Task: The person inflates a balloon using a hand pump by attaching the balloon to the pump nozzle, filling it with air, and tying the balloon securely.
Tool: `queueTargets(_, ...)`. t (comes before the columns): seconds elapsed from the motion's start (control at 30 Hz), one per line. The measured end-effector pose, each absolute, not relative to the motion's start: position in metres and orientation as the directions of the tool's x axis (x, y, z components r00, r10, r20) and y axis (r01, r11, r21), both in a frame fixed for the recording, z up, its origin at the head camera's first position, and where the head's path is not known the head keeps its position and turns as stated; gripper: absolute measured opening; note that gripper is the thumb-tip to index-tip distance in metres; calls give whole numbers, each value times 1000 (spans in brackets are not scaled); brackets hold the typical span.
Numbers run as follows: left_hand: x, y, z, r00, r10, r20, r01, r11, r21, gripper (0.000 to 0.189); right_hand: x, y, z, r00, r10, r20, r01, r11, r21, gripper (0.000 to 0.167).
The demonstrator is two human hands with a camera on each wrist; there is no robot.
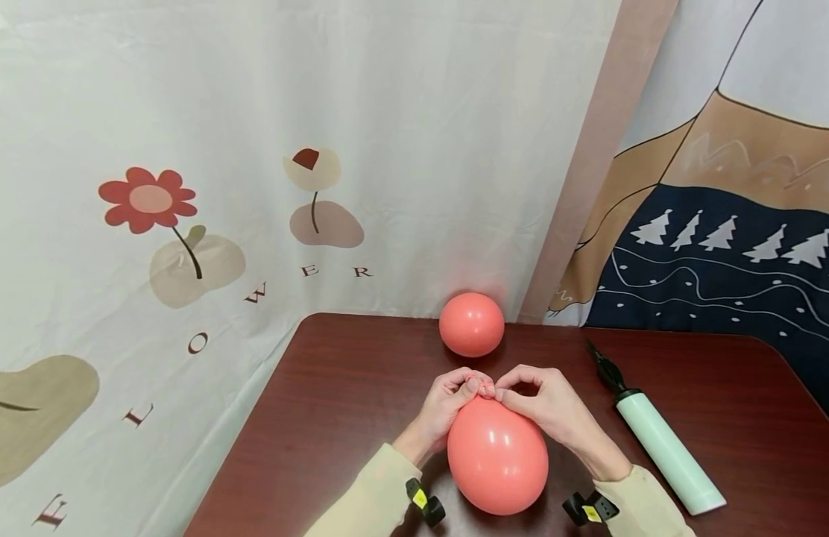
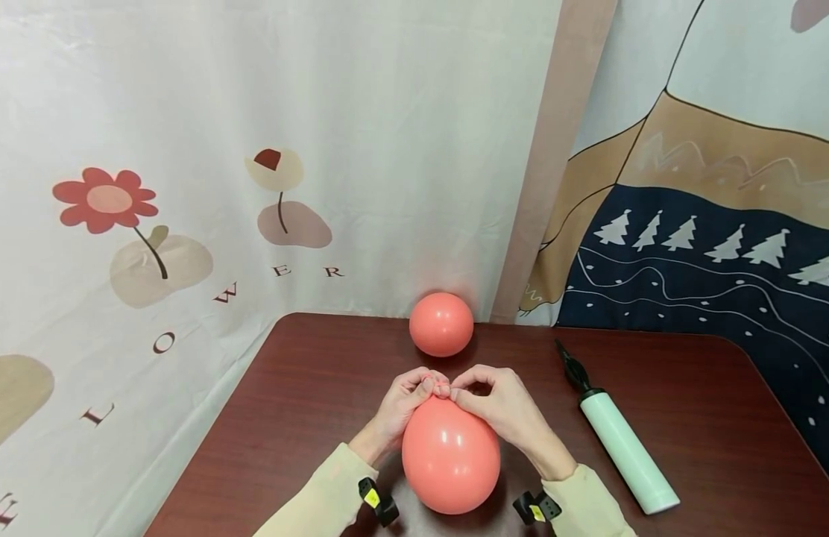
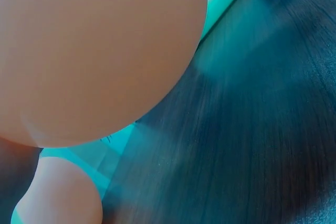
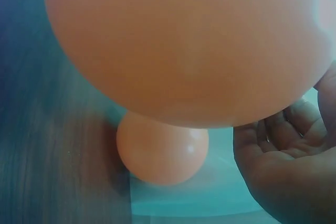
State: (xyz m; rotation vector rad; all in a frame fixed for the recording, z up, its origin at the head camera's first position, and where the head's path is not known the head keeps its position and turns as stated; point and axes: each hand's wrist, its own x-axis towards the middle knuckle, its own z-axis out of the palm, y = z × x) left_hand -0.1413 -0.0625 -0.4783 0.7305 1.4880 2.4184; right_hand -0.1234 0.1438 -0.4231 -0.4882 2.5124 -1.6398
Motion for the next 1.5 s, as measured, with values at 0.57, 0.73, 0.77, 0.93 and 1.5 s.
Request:
queueTargets(0.57, -136, -49, -474, -874, 332, 354, 222, -375, 900, 43, -117, 142, -438, -943, -286, 171, -246, 251, -936, 7)
queueTargets(0.73, -137, -47, -472, -879, 306, 367, 275, -304, 912, 30, -116, 142, -445, -946, -261, 192, -250, 209, -945, 8)
queueTargets(0.77, -136, -46, -471, -879, 302, 369, 284, -289, 914, 28, -116, 142, -446, -947, -258, 192, -249, 206, -946, 9)
queueTargets(0.93, -136, -46, -471, -876, 300, 377, 322, -217, 922, 22, -115, 141, -450, -958, -227, 175, -220, 195, -956, 8)
queueTargets(1.5, -142, -48, -470, -873, 254, 416, 418, -49, 907, 16, -112, 137, -454, -984, -152, 88, -109, 138, -984, 4)
